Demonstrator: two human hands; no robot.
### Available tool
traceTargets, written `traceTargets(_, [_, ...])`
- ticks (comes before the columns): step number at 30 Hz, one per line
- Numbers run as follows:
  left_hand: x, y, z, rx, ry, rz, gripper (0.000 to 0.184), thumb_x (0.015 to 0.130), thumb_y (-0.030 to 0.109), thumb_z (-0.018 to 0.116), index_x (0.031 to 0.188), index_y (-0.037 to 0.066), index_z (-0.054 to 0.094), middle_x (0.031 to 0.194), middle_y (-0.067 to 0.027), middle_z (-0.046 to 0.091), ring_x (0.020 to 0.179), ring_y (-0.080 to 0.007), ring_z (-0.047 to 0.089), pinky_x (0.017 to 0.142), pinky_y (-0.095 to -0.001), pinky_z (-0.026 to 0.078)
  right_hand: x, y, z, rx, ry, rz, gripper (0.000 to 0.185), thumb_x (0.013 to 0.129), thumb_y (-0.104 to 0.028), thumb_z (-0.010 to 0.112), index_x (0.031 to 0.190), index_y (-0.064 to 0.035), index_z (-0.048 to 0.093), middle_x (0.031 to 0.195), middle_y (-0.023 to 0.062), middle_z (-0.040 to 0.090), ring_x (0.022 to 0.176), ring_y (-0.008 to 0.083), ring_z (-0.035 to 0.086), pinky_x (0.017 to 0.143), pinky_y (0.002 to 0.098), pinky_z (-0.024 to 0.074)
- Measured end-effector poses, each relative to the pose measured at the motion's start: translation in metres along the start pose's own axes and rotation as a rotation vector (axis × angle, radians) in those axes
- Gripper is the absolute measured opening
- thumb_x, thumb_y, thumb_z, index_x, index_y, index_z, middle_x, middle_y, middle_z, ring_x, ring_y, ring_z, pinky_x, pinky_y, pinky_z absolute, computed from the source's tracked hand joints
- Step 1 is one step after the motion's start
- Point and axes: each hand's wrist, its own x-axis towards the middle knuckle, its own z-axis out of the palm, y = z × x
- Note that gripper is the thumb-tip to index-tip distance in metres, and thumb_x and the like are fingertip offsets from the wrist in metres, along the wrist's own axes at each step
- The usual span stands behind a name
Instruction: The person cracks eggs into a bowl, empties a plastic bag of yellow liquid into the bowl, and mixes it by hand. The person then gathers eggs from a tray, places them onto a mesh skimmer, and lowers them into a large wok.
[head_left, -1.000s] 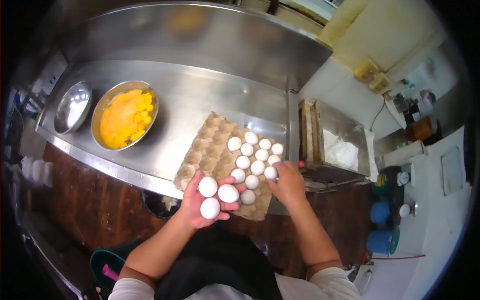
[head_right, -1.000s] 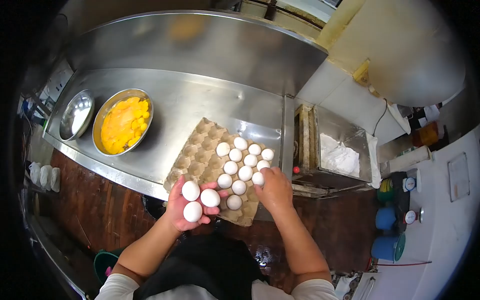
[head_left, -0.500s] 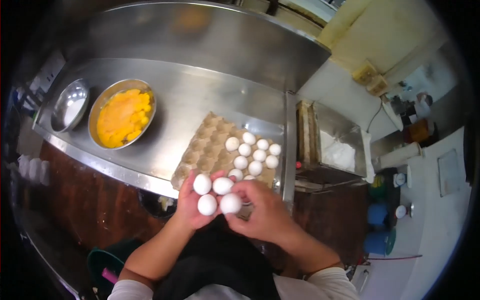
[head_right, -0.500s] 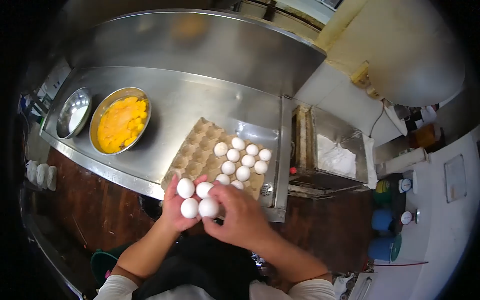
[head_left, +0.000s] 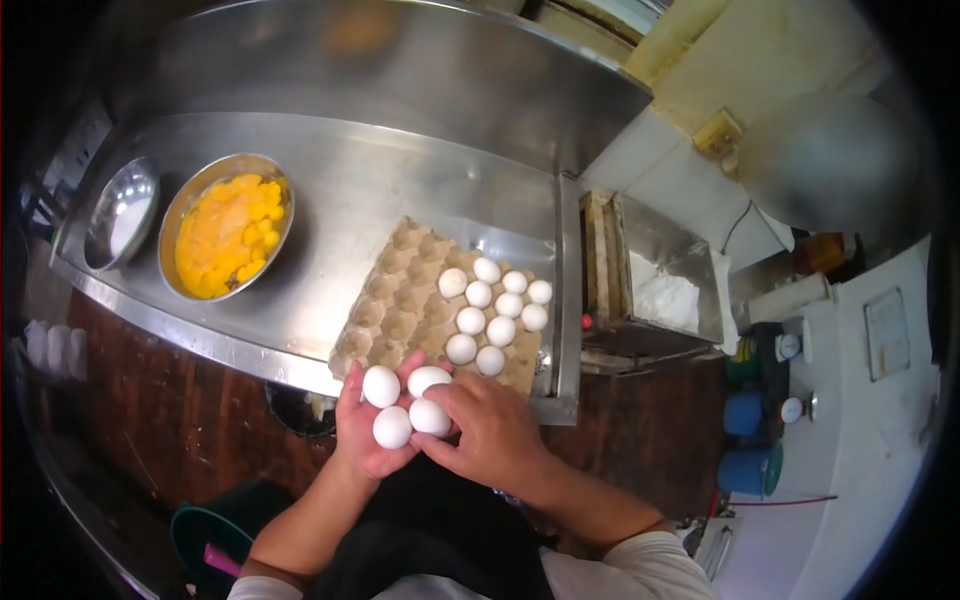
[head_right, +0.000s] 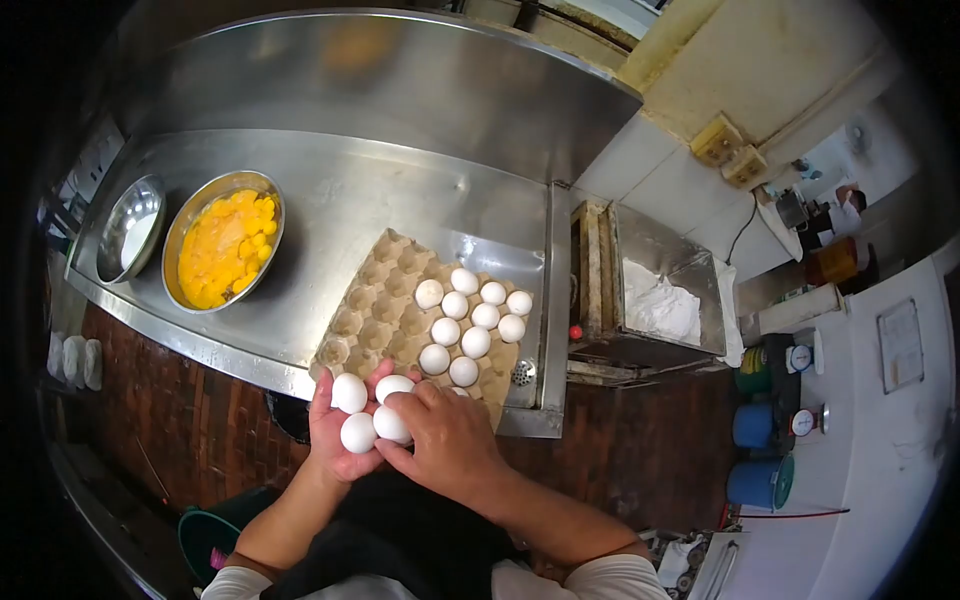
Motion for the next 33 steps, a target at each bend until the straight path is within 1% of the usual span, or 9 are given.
traceTargets(3, [-0.001, 0.003, -0.005, -0.043, -0.031, -0.039, 0.081, 0.088, 0.071, 0.042, 0.143, 0.011, 0.045, 0.148, -0.0224, 0.038, 0.131, -0.0423, 0.044, 0.112, -0.0591, 0.029, 0.008, 0.004, -0.016, 0.152, -0.018, 0.003, 0.040, 0.071, -0.028, 0.080, 0.104, -0.0097, 0.065, 0.089, 0.0096, 0.063, 0.080, 0.0296, 0.063, 0.070, 0.0404, 0.0512])
traceTargets(5, [-0.003, 0.004, -0.005, -0.068, -0.064, -0.050, 0.079, 0.089, 0.070, 0.041, 0.142, 0.011, 0.045, 0.145, -0.0224, 0.041, 0.129, -0.0437, 0.045, 0.111, -0.0605, 0.030, 0.013, 0.034, -0.022, -0.031, 0.164, 0.034, 0.035, 0.075, -0.026, 0.076, 0.104, -0.0093, 0.066, 0.099, 0.0114, 0.064, 0.087, 0.0317, 0.064, 0.074, 0.0424, 0.0520])
traceTargets(8, [-0.003, 0.005, 0.002, -0.073, -0.088, -0.042, 0.076, 0.091, 0.067, 0.040, 0.141, 0.010, 0.046, 0.141, -0.0226, 0.047, 0.129, -0.0448, 0.046, 0.109, -0.0616, 0.031, 0.021, 0.089, -0.030, -0.225, 0.080, 0.155, 0.036, 0.078, -0.024, 0.073, 0.109, -0.0074, 0.065, 0.101, 0.0132, 0.064, 0.093, 0.0333, 0.063, 0.078, 0.0429, 0.0518])
traceTargets(13, [-0.005, 0.012, 0.003, -0.019, -0.067, -0.001, 0.078, 0.091, 0.068, 0.041, 0.142, 0.009, 0.045, 0.141, -0.0225, 0.047, 0.128, -0.0447, 0.046, 0.108, -0.0633, 0.032, 0.028, 0.113, -0.018, -0.342, -0.137, 0.279, 0.037, 0.080, -0.024, 0.071, 0.111, -0.0063, 0.063, 0.103, 0.0157, 0.063, 0.098, 0.0341, 0.062, 0.082, 0.0447, 0.0510])
traceTargets(19, [-0.005, 0.016, -0.002, -0.007, -0.063, 0.033, 0.078, 0.089, 0.069, 0.043, 0.142, 0.011, 0.046, 0.147, -0.0227, 0.038, 0.127, -0.0443, 0.047, 0.108, -0.0651, 0.031, 0.033, 0.127, -0.014, -0.220, -0.111, 0.348, 0.037, 0.078, -0.029, 0.073, 0.105, -0.0064, 0.062, 0.103, 0.0156, 0.063, 0.096, 0.0334, 0.063, 0.083, 0.0441, 0.0506])
traceTargets(25, [-0.009, 0.018, -0.003, -0.024, -0.052, 0.059, 0.077, 0.089, 0.068, 0.045, 0.141, 0.011, 0.047, 0.148, -0.0225, 0.037, 0.125, -0.0444, 0.049, 0.107, -0.0649, 0.031, 0.032, 0.129, -0.017, -0.037, -0.148, 0.441, 0.036, 0.078, -0.028, 0.073, 0.105, -0.0067, 0.064, 0.102, 0.0144, 0.063, 0.094, 0.0320, 0.063, 0.083, 0.0421, 0.0510])
traceTargets(28, [-0.010, 0.017, -0.005, -0.047, -0.066, 0.059, 0.077, 0.089, 0.068, 0.045, 0.141, 0.011, 0.046, 0.148, -0.0225, 0.037, 0.126, -0.0443, 0.049, 0.108, -0.0650, 0.031, 0.031, 0.134, -0.015, -0.056, -0.094, 0.310, 0.037, 0.078, -0.027, 0.073, 0.108, -0.0071, 0.065, 0.103, 0.0137, 0.063, 0.096, 0.0323, 0.063, 0.084, 0.0425, 0.0510])
traceTargets(31, [-0.011, 0.016, -0.004, -0.039, -0.045, 0.064, 0.077, 0.089, 0.068, 0.044, 0.142, 0.011, 0.046, 0.148, -0.0224, 0.037, 0.126, -0.0444, 0.048, 0.108, -0.0652, 0.030, 0.036, 0.143, -0.021, -0.195, -0.175, 0.107, 0.038, 0.075, -0.024, 0.076, 0.108, -0.0061, 0.065, 0.094, 0.0137, 0.063, 0.086, 0.0311, 0.063, 0.077, 0.0400, 0.0513])
traceTargets(33, [-0.012, 0.015, -0.004, -0.041, -0.056, 0.065, 0.078, 0.089, 0.068, 0.045, 0.142, 0.011, 0.046, 0.149, -0.0224, 0.036, 0.127, -0.0445, 0.048, 0.108, -0.0654, 0.030, 0.040, 0.138, -0.027, -0.210, -0.225, 0.102, 0.037, 0.075, -0.023, 0.075, 0.107, -0.0064, 0.065, 0.095, 0.0141, 0.062, 0.088, 0.0331, 0.062, 0.078, 0.0410, 0.0507])
